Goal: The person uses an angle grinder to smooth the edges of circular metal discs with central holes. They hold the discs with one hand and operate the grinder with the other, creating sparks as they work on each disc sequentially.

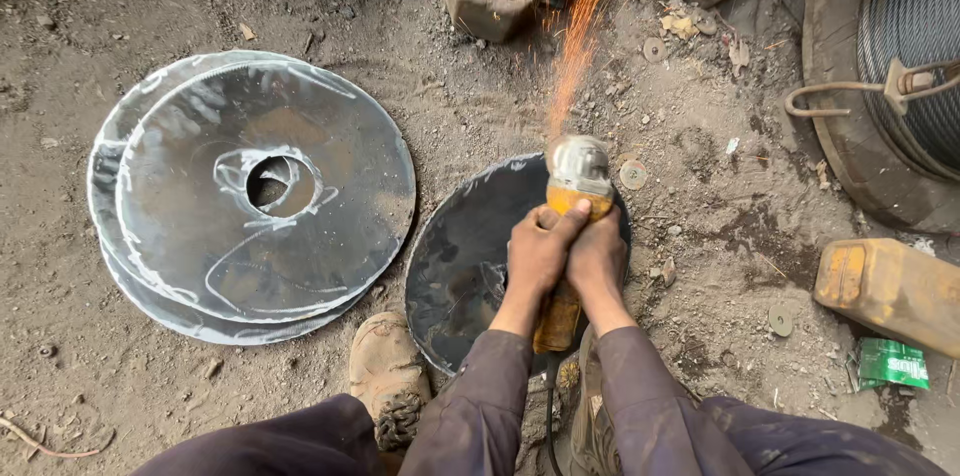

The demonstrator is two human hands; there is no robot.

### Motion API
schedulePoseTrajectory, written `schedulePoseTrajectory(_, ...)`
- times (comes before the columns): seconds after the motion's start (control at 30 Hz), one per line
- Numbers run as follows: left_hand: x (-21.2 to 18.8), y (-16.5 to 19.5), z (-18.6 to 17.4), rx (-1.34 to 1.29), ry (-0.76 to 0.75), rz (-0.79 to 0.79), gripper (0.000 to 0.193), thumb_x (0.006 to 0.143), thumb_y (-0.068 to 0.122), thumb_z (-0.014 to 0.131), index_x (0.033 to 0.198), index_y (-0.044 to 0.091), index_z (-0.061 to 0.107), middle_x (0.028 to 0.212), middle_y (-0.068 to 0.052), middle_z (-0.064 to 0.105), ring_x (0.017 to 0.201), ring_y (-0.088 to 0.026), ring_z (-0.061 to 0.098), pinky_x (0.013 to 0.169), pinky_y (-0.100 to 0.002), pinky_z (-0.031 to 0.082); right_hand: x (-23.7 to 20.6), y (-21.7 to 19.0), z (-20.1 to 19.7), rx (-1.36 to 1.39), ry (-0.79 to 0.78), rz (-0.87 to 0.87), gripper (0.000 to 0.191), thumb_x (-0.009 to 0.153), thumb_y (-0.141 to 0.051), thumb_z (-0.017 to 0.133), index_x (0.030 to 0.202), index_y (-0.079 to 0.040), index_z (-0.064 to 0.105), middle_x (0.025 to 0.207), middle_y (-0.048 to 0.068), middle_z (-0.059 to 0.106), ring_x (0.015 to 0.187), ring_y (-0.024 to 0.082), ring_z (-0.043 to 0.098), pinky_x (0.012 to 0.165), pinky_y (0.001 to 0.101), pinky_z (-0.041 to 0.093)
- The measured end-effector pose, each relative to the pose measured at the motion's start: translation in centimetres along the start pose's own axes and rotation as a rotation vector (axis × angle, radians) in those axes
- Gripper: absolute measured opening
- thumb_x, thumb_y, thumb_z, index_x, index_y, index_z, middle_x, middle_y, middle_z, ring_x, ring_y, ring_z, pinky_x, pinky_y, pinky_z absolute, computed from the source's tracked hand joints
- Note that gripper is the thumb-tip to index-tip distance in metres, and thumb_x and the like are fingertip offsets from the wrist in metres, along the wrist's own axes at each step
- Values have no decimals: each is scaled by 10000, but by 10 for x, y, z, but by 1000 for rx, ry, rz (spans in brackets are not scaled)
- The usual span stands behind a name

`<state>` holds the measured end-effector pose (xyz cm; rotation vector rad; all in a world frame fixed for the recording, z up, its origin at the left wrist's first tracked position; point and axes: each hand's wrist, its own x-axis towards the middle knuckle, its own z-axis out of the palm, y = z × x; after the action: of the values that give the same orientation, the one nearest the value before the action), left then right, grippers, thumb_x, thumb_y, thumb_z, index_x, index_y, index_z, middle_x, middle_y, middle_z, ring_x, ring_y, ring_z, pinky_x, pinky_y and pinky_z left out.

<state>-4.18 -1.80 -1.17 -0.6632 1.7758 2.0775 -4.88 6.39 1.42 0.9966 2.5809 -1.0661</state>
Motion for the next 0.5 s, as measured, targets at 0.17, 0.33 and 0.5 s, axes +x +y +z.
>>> schedulePoseTrajectory(0.17,-17,5,-2,96,56,-15,577,759,555,784,1066,67,764,912,-63,773,852,-139,713,815,-334,540,-18,-2,-6,139,-34,-136,567,791,-379,706,1284,-129,580,1207,172,736,1105,363,719,917,472,546)
schedulePoseTrajectory(0.33,-20,0,-11,-61,73,23,593,770,536,771,1097,41,748,887,-71,782,817,-144,711,791,-331,564,-20,-8,-3,-108,-15,-29,611,868,-442,690,1364,-127,524,1254,235,688,1165,433,655,972,498,504)
schedulePoseTrajectory(0.5,-17,-3,-11,-8,85,13,580,814,534,799,1000,-12,732,818,-52,719,759,-118,641,744,-316,541,-14,-2,1,-103,-9,-52,607,896,-466,632,1399,-152,499,1262,249,668,1169,457,634,974,511,491)
